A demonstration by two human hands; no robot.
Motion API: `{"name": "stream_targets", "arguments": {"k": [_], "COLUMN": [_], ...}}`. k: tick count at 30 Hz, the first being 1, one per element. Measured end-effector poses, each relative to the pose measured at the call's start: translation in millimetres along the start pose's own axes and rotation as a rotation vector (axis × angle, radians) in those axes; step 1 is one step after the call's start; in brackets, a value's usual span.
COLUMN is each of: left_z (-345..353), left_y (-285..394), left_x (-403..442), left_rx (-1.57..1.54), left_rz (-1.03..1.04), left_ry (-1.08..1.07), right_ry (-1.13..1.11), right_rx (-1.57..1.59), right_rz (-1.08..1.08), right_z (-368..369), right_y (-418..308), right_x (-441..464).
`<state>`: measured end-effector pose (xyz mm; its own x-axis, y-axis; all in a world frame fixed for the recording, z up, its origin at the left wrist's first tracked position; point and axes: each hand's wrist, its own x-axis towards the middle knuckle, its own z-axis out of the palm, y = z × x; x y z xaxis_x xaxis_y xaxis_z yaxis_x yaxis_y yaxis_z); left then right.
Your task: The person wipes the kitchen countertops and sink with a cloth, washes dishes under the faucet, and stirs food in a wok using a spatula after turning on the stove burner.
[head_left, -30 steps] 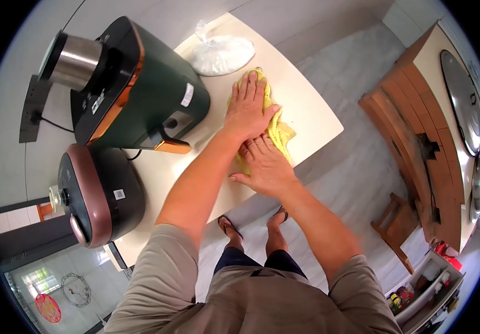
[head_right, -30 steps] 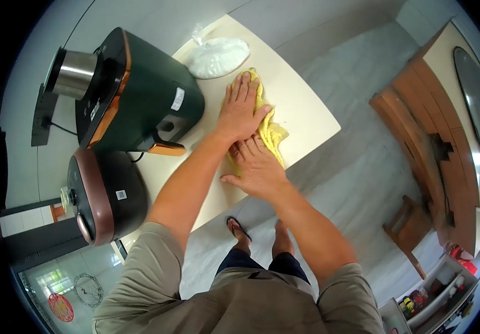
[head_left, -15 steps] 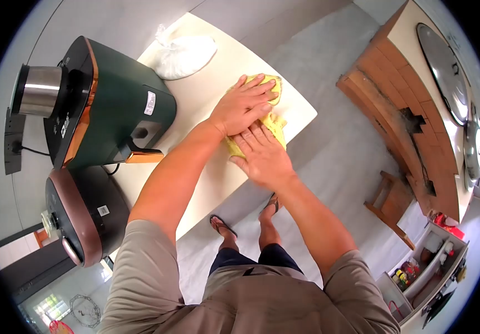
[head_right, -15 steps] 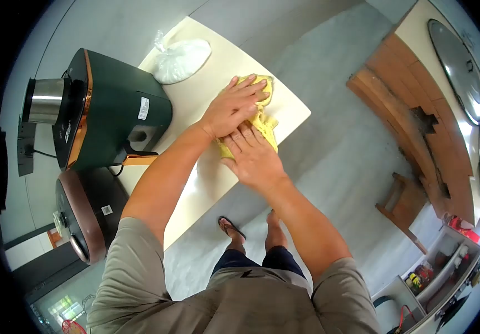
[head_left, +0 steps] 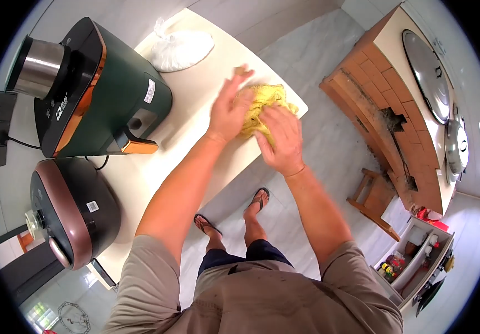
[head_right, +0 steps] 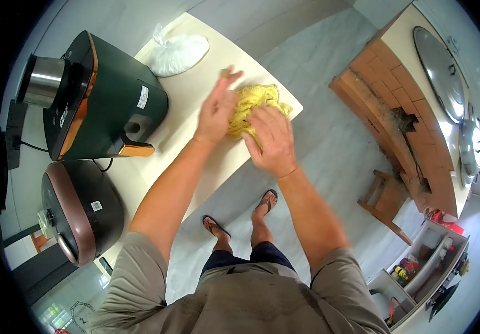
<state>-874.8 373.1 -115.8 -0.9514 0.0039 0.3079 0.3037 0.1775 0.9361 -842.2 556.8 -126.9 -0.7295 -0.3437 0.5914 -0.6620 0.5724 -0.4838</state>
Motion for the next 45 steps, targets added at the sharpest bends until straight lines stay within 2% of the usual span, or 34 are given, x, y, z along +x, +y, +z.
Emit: {"name": "stream_targets", "arguments": {"k": [2,3,6,8,11,14,18,20,26,30,33,36,38,40,42,44,45], "left_z": [-20,-26,-40,-48,-62,-75,-69,-70,-70,-70,-69,-68,-67,-68,-68,-69,-68], "left_y": [21,21,20,25,40,29,33,33,30,26,27,30,30,30,29,30,31], "left_x": [-13,-24,-62,-83,-111,-134,-124,-125,-125,-126,-125,-124,-124,-124,-124,-123,-123], "left_rx": [-0.126,-0.028,0.3,0.562,0.757,0.813,0.83,0.849,0.877,0.889,0.902,0.897,0.888,0.892,0.898,0.905,0.902], "left_rz": [-0.129,-0.119,-0.027,0.121,0.147,0.126,0.018,0.035,0.05,0.06,0.055,0.04,0.03,0.021,0.018,0.025,0.022], "left_ry": [0.181,0.205,0.227,0.174,0.037,0.029,0.016,-0.004,-0.011,-0.02,-0.029,-0.026,-0.026,-0.032,-0.038,-0.047,-0.054], "right_ry": [0.098,-0.003,-0.079,-0.112,-0.183,-0.165,-0.22,-0.223,-0.205,-0.249,-0.124,0.211,0.322,0.372,0.406,0.184,0.094], "right_rx": [-0.162,-0.169,-0.341,-0.368,-0.419,-0.453,-0.411,-0.343,-0.397,-0.422,-0.495,0.108,0.357,0.567,0.48,0.456,0.228], "right_rz": [0.174,0.374,0.512,0.533,0.541,0.53,0.56,0.581,0.646,0.6,0.714,1.02,1.102,1.121,0.94,0.674,0.53], "right_z": [3,9,44,54,57,66,56,49,41,25,6,-34,-47,-48,-22,2,9], "right_y": [-15,-22,-24,-10,4,24,38,47,84,114,141,103,56,9,-22,-47,-51], "right_x": [11,18,42,53,56,55,65,71,84,90,78,90,95,88,56,13,8]}}
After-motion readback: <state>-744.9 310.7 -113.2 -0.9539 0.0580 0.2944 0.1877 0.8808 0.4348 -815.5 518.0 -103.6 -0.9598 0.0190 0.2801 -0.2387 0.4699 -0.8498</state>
